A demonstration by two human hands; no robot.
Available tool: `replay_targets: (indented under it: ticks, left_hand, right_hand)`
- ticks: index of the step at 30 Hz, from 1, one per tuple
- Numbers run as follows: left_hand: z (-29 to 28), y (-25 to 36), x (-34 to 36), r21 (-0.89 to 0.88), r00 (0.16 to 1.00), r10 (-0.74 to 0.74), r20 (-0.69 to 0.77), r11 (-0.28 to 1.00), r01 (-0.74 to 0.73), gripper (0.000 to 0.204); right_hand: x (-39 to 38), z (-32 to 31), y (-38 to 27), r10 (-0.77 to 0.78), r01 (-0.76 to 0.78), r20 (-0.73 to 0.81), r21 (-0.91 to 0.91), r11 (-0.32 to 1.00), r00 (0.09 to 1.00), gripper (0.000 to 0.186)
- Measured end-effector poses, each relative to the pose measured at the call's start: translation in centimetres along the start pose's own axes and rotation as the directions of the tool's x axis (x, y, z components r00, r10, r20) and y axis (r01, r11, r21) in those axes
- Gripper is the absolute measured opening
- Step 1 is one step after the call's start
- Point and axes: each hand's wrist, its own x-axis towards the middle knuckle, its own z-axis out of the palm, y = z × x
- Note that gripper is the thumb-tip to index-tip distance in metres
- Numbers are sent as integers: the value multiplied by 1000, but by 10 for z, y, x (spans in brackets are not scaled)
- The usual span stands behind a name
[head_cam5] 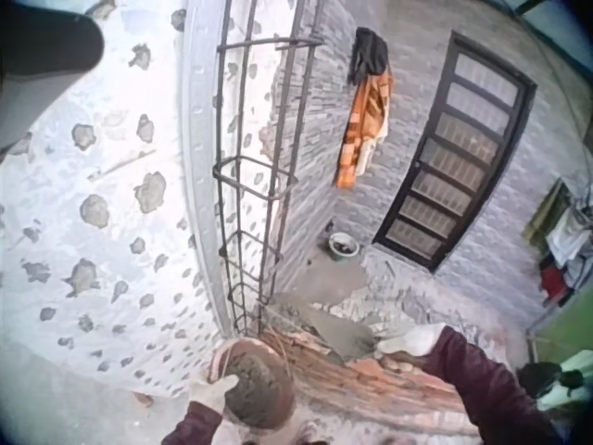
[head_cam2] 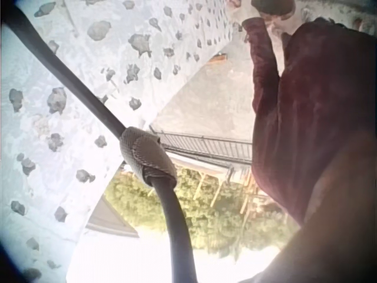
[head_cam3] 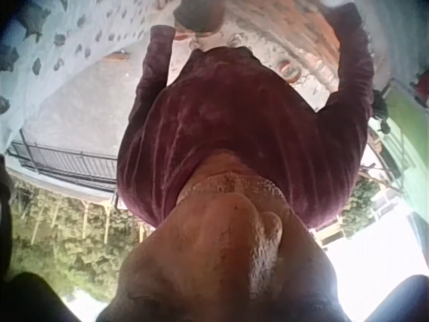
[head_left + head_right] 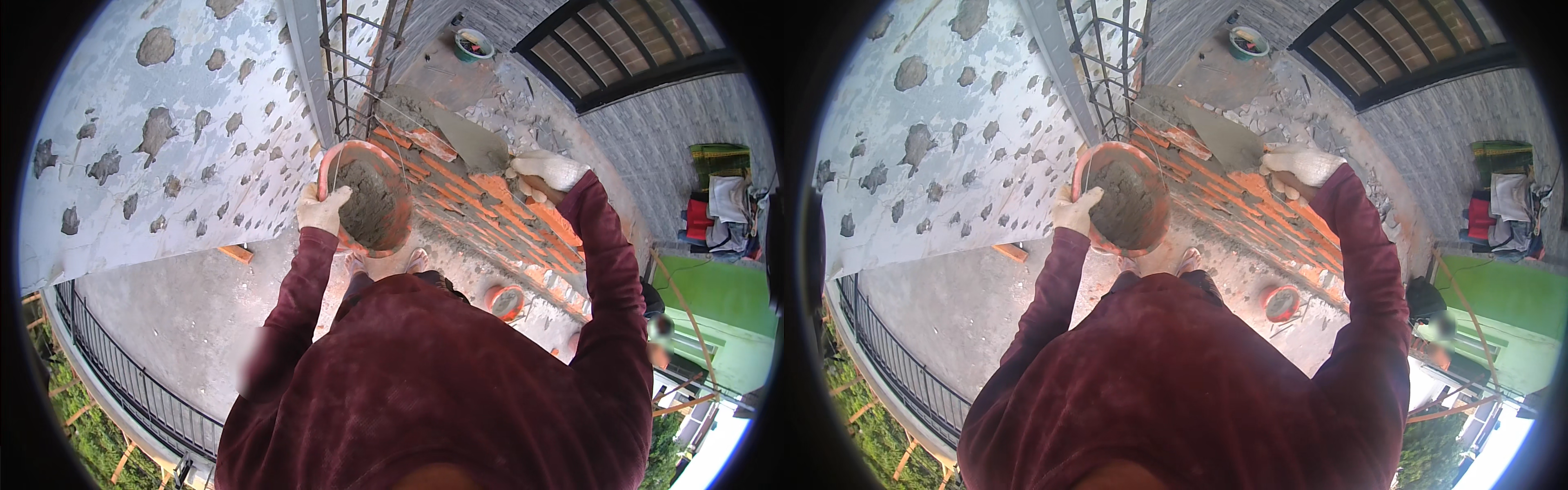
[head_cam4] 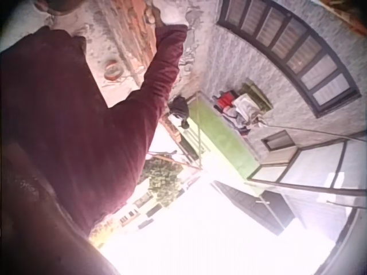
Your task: The person scoops mortar from a bucket with a trowel and spreads it on a partially built brick wall. They place bricks onto the mortar, tap them into position, and scrape off excess mortar. The person repeats this process to extend the wall.
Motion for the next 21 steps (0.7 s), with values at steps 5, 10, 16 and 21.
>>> replay_targets:
  ticks: [5, 10, 16, 21]
  left_hand:
    - [-6, 8, -3, -12, 998, 29, 50, 1000, -28, 30]
    - [-37, 29, -2, 103, 992, 45, 122, 993, -58, 35]
    - [-54, 87, 6, 195, 930, -5, 368, 978, -72, 33]
    - [-48, 120, -9, 96, 880, 51, 473, 989, -109, 32]
  right_hand:
    - [-61, -3, -22, -1, -52, -177, -295, 954, 984, 29]
    - [-91, 57, -43, -240, 138, -29, -749, 648, 970, 31]
    - [46, 205, -11, -584, -33, -240, -939, 342, 776, 32]
    - [59, 248, -15, -479, 85, -137, -907, 413, 867, 32]
